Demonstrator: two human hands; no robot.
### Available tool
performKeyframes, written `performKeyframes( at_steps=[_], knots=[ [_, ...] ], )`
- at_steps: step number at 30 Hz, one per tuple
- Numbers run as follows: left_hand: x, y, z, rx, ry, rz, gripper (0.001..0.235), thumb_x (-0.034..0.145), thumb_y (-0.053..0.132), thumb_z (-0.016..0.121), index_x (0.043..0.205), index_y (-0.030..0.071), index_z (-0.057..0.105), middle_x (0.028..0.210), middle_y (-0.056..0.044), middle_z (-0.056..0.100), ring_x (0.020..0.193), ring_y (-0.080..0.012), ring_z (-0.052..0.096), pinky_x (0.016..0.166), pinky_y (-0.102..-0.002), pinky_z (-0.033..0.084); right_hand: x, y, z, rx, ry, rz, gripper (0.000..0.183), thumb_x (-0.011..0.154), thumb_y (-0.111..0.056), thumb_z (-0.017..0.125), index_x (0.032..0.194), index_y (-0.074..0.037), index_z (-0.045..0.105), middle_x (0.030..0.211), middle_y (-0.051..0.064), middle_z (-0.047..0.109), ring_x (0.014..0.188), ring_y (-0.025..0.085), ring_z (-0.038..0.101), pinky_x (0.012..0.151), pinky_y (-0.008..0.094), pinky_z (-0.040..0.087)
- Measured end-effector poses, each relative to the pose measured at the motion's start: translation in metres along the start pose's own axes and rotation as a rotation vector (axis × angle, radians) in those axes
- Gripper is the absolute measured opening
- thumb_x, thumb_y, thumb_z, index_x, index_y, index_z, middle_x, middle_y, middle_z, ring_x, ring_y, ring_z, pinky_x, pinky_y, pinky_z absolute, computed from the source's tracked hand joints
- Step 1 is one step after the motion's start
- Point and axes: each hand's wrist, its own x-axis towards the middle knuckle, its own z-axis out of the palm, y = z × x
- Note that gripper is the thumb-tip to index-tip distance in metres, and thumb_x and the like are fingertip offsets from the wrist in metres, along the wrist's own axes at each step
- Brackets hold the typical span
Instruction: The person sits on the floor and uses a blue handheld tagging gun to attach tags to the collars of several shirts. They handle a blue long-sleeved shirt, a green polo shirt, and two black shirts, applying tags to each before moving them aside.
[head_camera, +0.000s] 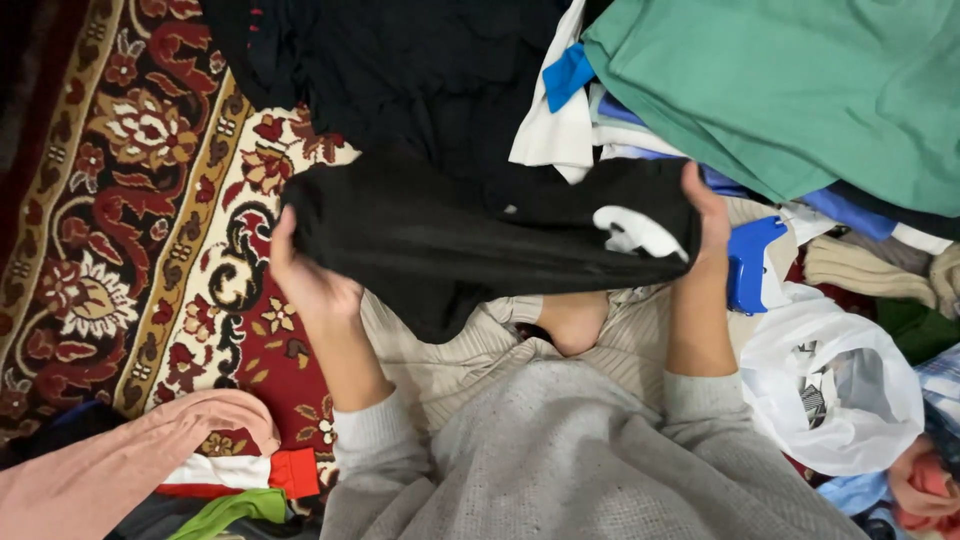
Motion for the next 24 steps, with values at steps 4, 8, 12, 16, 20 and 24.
performKeyframes(
  at_steps=[4,8,12,16,20,24],
  knots=[
    [0.034,-0.013,0.016,0.053,-0.102,-0.14,0.03,0.088,0.009,0.076,0.114,-0.006,0.073,0.118,-0.03,0.072,0.107,-0.0434,0.074,0.096,-0.058,0.061,-0.015,-0.042,0.076,0.052,-0.068,-0.114,0.052,0.09,-0.04,0.08,0.12,0.001,0.072,0.121,0.022,0.074,0.11,0.035,0.076,0.098,0.051,0.062],
    [0.03,0.009,0.065,0.417,-0.7,0.495,0.044,0.115,0.012,0.06,0.156,0.009,0.046,0.163,-0.01,0.042,0.152,-0.0254,0.037,0.128,-0.04,0.024,-0.102,-0.089,0.171,0.041,-0.349,-0.342,0.055,0.098,-0.044,0.059,0.136,-0.006,0.066,0.135,0.004,0.071,0.119,0.014,0.07,0.11,0.029,0.056],
    [-0.04,0.058,0.147,-0.392,-0.423,0.312,0.116,0.074,-0.03,0.079,0.173,0.0,0.025,0.177,-0.026,0.027,0.154,-0.0499,0.033,0.125,-0.064,0.032,-0.132,-0.108,0.191,0.012,-0.315,-0.553,0.067,0.094,-0.049,0.057,0.147,-0.008,0.059,0.15,0.006,0.065,0.132,0.017,0.069,0.116,0.029,0.058],
    [-0.022,0.083,0.105,0.152,-0.574,0.604,0.085,0.084,-0.024,0.052,0.162,0.008,0.04,0.167,-0.012,0.041,0.134,-0.0317,0.052,0.126,-0.045,0.038,-0.13,-0.091,0.183,-0.246,-0.053,-0.73,0.058,0.093,-0.037,0.069,0.137,0.0,0.058,0.134,0.009,0.069,0.119,0.016,0.07,0.105,0.027,0.057],
    [0.011,0.071,0.032,0.933,-0.321,0.89,0.04,0.088,-0.007,0.052,0.124,0.007,0.062,0.128,-0.012,0.064,0.127,-0.0257,0.058,0.118,-0.045,0.042,-0.08,-0.031,0.123,-0.627,0.216,-0.677,0.048,0.092,-0.025,0.084,0.115,0.005,0.054,0.111,0.012,0.069,0.095,0.014,0.07,0.083,0.023,0.061],
    [0.045,0.053,-0.062,1.213,-0.074,0.717,0.035,0.095,-0.002,0.069,0.128,0.01,0.062,0.112,-0.006,0.071,0.069,-0.0055,0.052,0.072,-0.019,0.053,-0.037,0.024,0.06,-1.288,0.383,-0.744,0.064,0.093,-0.035,0.096,0.071,-0.003,0.045,0.066,0.003,0.042,0.055,0.016,0.036,0.047,0.032,0.039]
  ],
)
